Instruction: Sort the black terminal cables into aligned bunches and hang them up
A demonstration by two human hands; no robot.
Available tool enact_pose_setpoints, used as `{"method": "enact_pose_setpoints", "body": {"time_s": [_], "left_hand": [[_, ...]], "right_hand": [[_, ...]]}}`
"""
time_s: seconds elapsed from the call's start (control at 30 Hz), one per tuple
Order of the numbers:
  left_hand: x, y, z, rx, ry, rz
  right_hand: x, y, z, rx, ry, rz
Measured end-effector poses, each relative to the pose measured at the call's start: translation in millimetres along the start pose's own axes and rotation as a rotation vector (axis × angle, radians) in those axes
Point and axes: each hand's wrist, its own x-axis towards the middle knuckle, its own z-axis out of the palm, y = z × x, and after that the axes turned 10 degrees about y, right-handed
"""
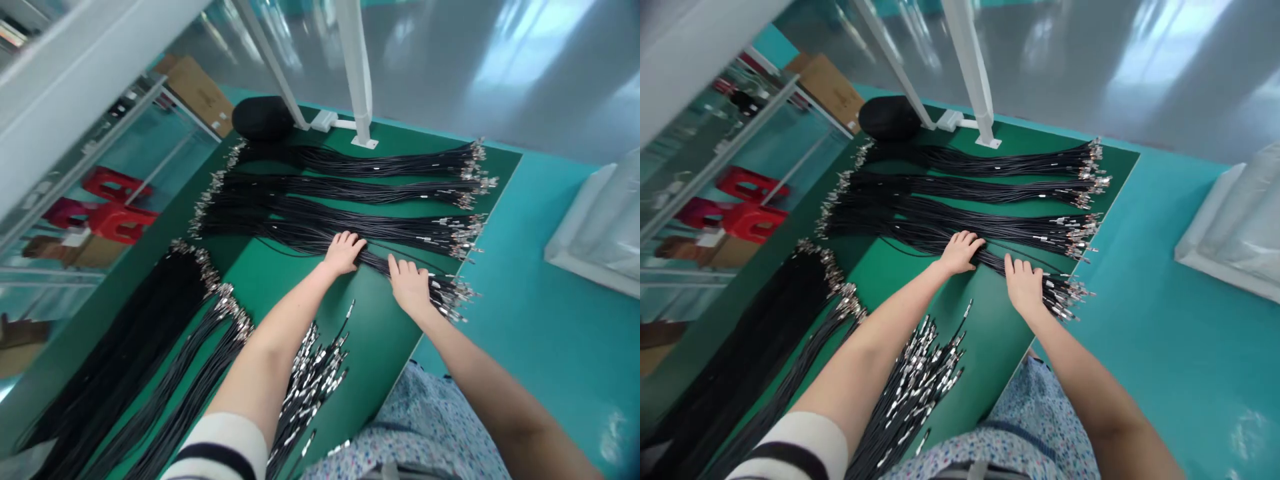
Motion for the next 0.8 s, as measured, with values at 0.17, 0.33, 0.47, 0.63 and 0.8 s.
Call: {"method": "enact_pose_setpoints", "body": {"time_s": [0.17, 0.33, 0.47, 0.63, 0.8], "left_hand": [[-103, 16, -30, -0.295, 0.095, -0.184], [-305, 24, -28, -0.407, 0.129, -0.544], [-481, 57, -8, -0.313, 0.166, -0.944], [-625, 116, 9, -0.143, -0.051, -1.116], [-670, 139, 18, -0.050, -0.040, -0.955]], "right_hand": [[4, 0, -1, -0.003, -0.005, 0.001], [-6, -2, -20, -0.073, 0.014, -0.012], [-38, -36, -36, -0.020, 0.152, -0.139], [-138, -139, -20, 0.318, -0.028, -0.493], [-247, -224, -23, 0.415, -0.005, -0.608]]}}
